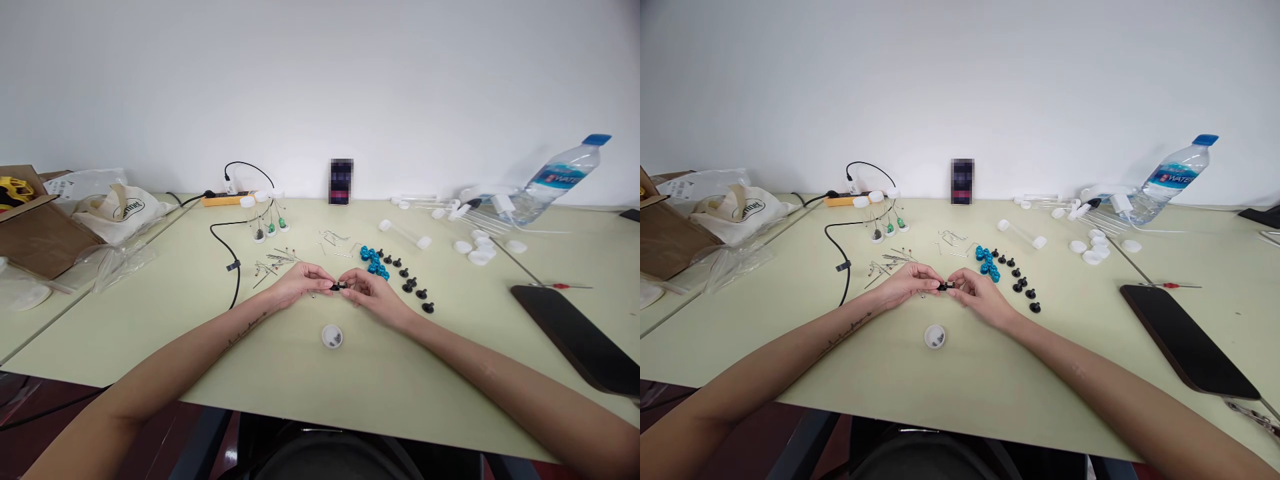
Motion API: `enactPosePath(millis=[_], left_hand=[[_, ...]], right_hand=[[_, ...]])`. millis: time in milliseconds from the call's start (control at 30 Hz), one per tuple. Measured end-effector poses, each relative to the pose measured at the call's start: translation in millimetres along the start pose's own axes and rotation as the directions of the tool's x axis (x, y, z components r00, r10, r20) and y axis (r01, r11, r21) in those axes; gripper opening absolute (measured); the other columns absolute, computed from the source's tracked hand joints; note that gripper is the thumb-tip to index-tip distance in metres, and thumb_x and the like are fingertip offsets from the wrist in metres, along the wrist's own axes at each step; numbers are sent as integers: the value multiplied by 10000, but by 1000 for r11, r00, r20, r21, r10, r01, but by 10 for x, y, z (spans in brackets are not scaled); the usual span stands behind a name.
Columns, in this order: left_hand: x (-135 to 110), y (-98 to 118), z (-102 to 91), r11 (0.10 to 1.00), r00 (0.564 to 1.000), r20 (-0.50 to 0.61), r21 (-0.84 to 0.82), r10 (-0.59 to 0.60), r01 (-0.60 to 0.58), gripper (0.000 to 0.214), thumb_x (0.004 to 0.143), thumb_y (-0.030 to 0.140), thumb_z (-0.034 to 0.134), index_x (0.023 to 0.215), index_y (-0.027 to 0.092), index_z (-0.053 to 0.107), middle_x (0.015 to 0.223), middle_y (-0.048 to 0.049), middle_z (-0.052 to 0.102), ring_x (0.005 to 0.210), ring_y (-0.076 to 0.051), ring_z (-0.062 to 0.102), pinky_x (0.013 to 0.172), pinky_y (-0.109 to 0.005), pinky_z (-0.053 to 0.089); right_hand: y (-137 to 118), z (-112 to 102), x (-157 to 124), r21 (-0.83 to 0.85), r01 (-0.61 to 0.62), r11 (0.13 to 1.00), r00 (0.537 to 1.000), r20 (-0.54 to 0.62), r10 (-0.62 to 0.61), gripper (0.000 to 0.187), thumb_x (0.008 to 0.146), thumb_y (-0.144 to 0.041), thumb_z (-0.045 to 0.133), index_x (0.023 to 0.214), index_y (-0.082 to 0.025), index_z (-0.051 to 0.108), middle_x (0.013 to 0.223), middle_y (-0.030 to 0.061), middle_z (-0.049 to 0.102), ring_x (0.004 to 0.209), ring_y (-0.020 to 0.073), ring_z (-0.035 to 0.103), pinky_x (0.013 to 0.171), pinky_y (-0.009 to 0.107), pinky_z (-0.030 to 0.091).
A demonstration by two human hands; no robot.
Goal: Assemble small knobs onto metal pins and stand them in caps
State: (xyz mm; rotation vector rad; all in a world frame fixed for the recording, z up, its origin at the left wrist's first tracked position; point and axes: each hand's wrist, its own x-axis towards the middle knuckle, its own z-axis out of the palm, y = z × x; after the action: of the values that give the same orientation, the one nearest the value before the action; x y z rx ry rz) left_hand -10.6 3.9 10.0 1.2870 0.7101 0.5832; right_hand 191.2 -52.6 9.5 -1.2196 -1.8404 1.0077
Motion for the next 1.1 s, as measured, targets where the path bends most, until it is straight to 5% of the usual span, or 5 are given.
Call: enactPosePath(millis=[1100], left_hand=[[11,-2,-11,1000,1000,26,-1,17,-17,290,642,294,717,846,97,654,771,-71,652,728,-141,631,737,-244,467]], right_hand=[[-16,-11,-3,-22,-14,1000,999,36,15,288,805,-455,492,853,-182,573,721,12,578,585,116,512,550,244,420]])
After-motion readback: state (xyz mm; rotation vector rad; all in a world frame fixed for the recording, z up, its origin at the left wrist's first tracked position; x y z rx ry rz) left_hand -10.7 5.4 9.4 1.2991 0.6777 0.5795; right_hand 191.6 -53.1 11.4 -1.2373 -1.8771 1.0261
